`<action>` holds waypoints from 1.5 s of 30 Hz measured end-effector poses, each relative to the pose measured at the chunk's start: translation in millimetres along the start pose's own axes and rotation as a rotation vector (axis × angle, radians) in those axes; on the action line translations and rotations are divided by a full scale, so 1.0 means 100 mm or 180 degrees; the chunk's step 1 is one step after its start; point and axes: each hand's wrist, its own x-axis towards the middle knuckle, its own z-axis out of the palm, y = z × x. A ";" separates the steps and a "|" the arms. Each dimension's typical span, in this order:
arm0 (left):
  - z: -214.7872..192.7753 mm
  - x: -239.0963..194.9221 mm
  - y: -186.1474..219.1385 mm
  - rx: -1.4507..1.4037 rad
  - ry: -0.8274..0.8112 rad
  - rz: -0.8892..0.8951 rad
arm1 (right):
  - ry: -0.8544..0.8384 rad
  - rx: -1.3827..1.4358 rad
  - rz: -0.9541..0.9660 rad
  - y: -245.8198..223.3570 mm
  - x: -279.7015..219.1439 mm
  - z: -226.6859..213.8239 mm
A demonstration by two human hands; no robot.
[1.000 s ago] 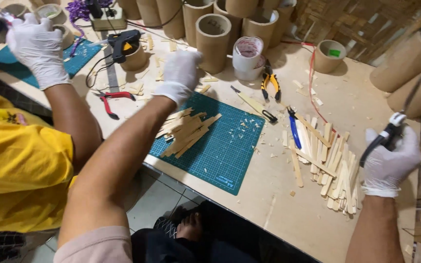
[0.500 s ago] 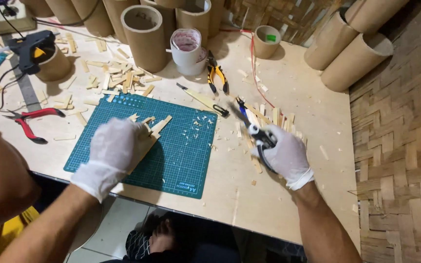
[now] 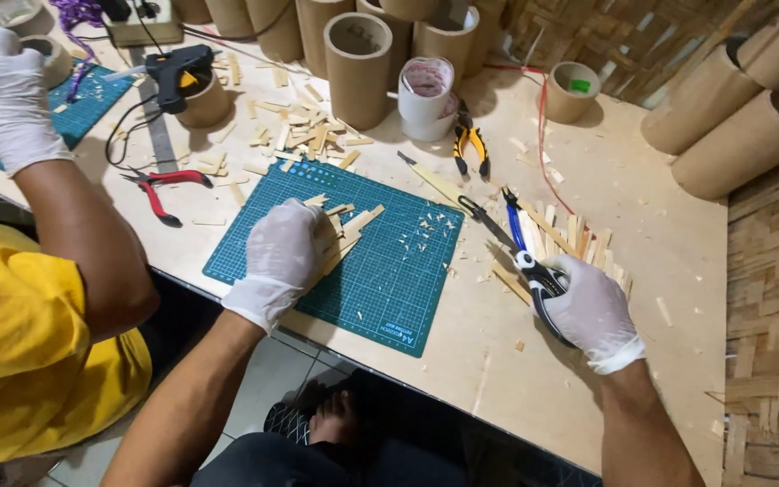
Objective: Assembling a wooden structure by cutting small wooden sticks to size with scissors and gluing them together.
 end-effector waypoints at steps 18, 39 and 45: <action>0.02 0.06 -0.19 -0.1962 0.0662 0.0173 | 0.0209 0.1887 -0.0052 -0.13 -0.19 -0.16; 0.16 -0.55 0.60 -0.2942 -0.0004 0.1353 | 0.0894 0.4066 -0.0316 -0.16 -0.14 -0.07; 0.47 -0.46 0.59 -0.3015 -0.0103 0.1585 | 0.0948 0.4234 -0.0507 -0.14 -0.09 0.06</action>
